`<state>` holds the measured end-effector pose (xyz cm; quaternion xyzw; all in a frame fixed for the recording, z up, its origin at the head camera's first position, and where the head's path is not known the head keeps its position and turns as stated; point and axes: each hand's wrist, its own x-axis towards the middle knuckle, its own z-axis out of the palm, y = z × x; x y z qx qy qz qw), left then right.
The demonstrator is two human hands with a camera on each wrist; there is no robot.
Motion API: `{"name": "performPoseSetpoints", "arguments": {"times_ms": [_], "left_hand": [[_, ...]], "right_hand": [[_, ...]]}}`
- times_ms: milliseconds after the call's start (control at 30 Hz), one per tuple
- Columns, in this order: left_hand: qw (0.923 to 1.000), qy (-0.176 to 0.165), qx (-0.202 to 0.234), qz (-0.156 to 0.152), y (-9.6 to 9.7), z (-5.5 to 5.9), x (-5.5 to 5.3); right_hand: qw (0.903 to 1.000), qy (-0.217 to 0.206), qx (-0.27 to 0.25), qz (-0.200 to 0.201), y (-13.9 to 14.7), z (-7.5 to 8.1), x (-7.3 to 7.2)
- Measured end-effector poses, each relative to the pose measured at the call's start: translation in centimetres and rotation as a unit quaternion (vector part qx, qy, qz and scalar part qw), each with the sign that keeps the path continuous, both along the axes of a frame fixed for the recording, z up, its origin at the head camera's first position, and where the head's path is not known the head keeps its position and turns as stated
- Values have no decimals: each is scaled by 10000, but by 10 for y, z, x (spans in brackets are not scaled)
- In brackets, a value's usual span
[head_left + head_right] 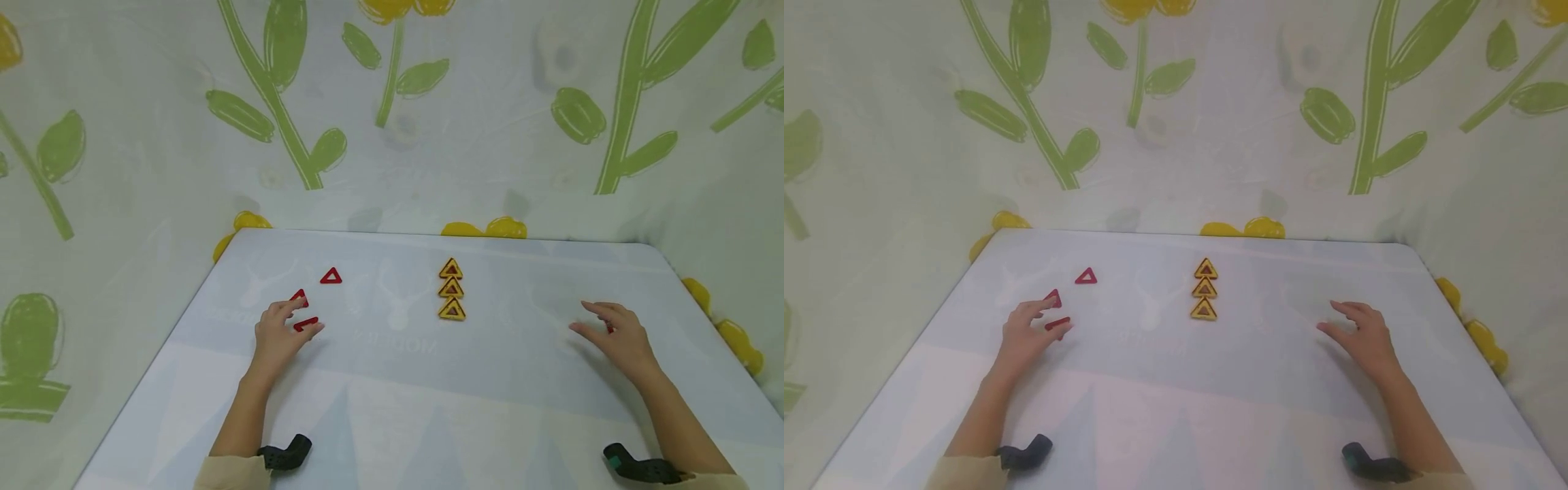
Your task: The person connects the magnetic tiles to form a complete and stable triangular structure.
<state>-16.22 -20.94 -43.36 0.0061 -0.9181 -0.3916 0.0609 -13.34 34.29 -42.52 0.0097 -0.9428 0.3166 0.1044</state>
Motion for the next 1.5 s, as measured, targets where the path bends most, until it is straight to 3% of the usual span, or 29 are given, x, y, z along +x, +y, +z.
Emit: {"name": "performPoseSetpoints", "arguments": {"times_ms": [300,500,767,1100,1500], "left_hand": [[9977,-675,82,-59,-27,2,5],[9962,-822,-183,-234,-29,-2,6],[9962,-641,-406,-422,-33,-14,5],[9975,-98,-458,-539,-28,-23,3],[9967,140,-436,-666,-26,-30,1]], "right_hand": [[9981,-172,-36,-595,26,-8,12],[9972,-107,160,-726,40,-16,16],[9940,-523,206,-935,50,-25,16],[9947,-529,257,-849,53,-28,13],[9954,-657,141,-690,49,-30,16]]}}
